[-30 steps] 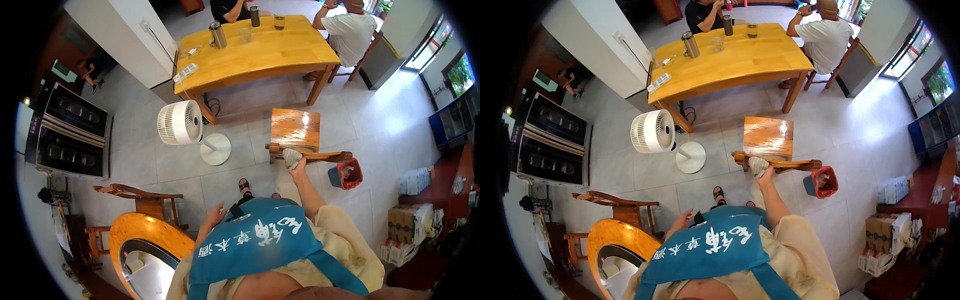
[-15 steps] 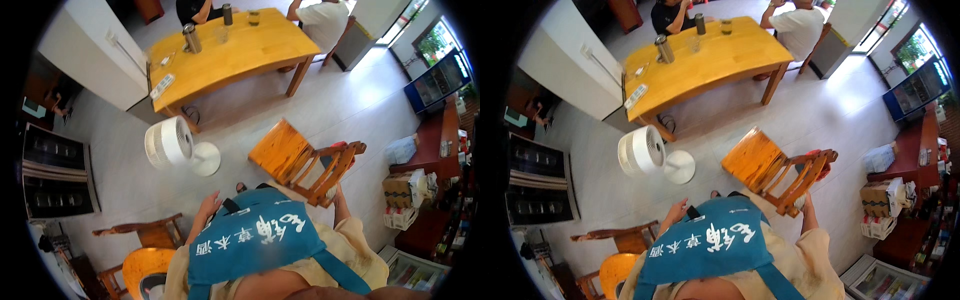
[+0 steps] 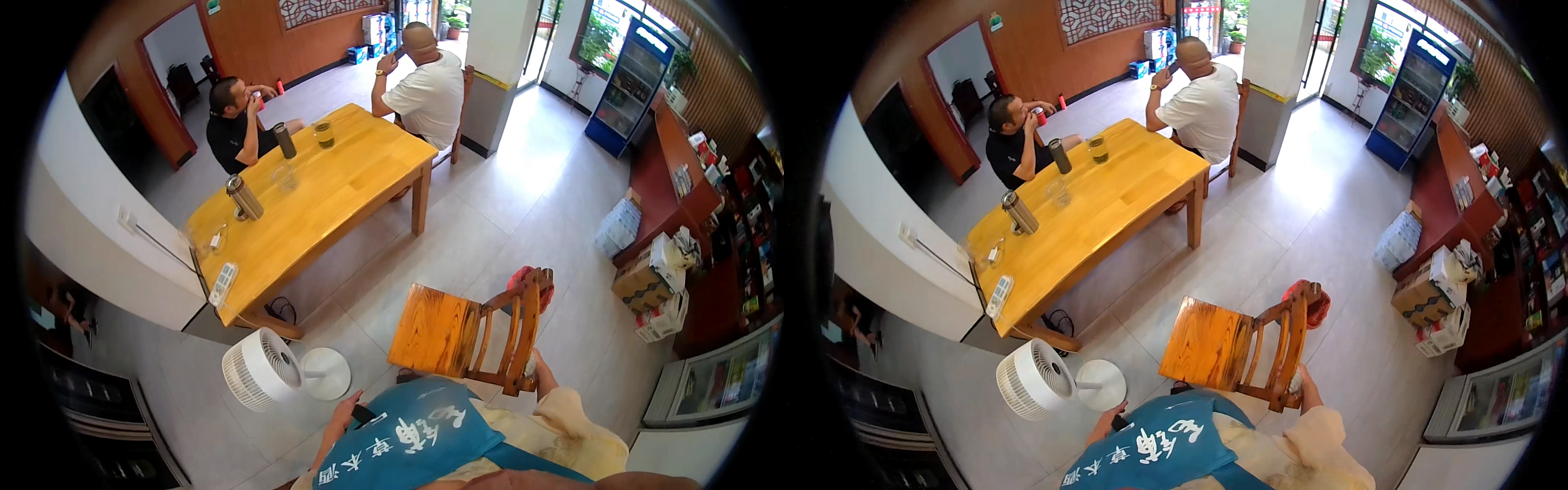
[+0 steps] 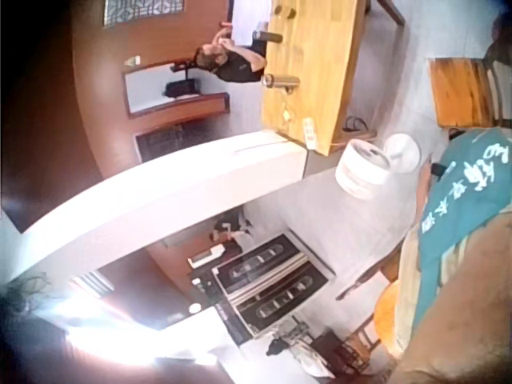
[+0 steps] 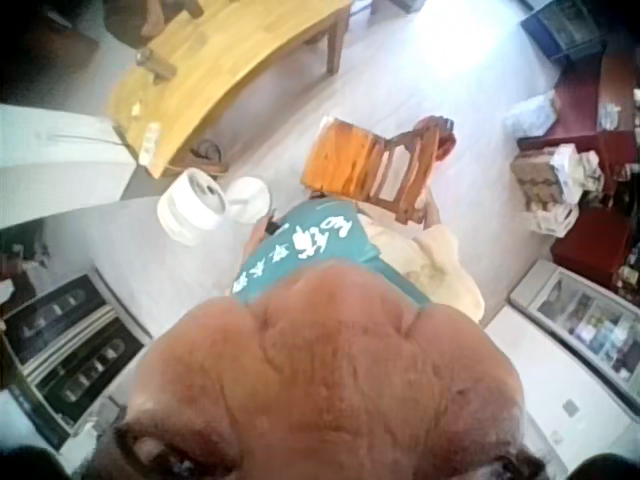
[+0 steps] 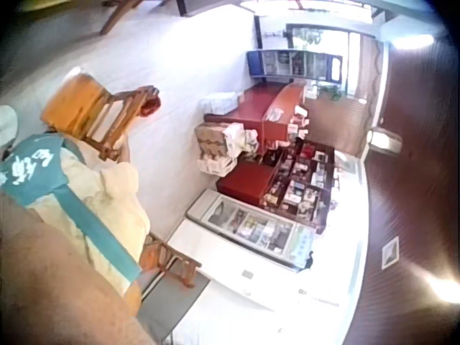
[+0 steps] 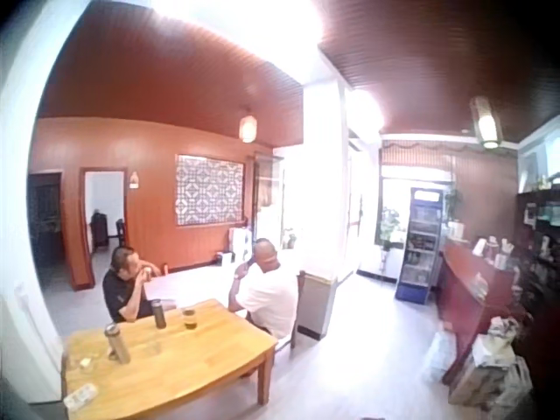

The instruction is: The person wipes down a large circular wooden table with a rotating center using a cloth, then moves to a rectangular table to continue wiping it down.

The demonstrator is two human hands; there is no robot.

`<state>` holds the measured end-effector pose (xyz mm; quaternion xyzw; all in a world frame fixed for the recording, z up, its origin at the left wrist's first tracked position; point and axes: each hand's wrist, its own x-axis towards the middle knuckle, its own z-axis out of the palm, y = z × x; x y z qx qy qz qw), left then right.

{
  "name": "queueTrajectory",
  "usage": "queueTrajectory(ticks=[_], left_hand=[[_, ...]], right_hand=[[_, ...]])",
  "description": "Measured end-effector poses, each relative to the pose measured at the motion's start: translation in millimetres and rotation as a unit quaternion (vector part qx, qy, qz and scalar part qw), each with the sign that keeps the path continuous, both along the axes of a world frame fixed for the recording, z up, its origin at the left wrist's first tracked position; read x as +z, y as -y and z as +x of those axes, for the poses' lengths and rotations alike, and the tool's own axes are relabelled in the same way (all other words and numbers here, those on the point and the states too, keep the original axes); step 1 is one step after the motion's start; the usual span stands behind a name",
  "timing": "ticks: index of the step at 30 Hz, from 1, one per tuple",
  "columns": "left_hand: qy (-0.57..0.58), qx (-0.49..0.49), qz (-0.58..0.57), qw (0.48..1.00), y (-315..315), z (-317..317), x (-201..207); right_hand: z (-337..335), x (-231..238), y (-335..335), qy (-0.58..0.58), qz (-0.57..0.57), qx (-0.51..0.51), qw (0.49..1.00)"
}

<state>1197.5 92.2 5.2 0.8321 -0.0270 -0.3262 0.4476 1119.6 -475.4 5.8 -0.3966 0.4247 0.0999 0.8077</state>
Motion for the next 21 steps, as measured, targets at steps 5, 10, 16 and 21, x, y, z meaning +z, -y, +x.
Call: queueTrajectory(ticks=[5, 10, 16, 21], left_hand=[[0.010, -0.080, 0.010, 0.997, -9, 38, -25], [0.056, -0.167, 0.106, 0.979, 30, 79, 0], [0.017, -0.123, 0.020, 0.992, 31, 77, -7], [0.002, -0.119, 0.009, 0.993, 1, 67, -36]], right_hand=[[8, -7, -16, 0.015, 0.013, -0.024, 1.000], [8, -3, -24, 0.011, 0.011, -0.047, 0.999], [-5, -2, -30, -0.012, 0.008, -0.071, 0.997], [-26, -2, -31, -0.037, 0.017, -0.105, 0.994]])
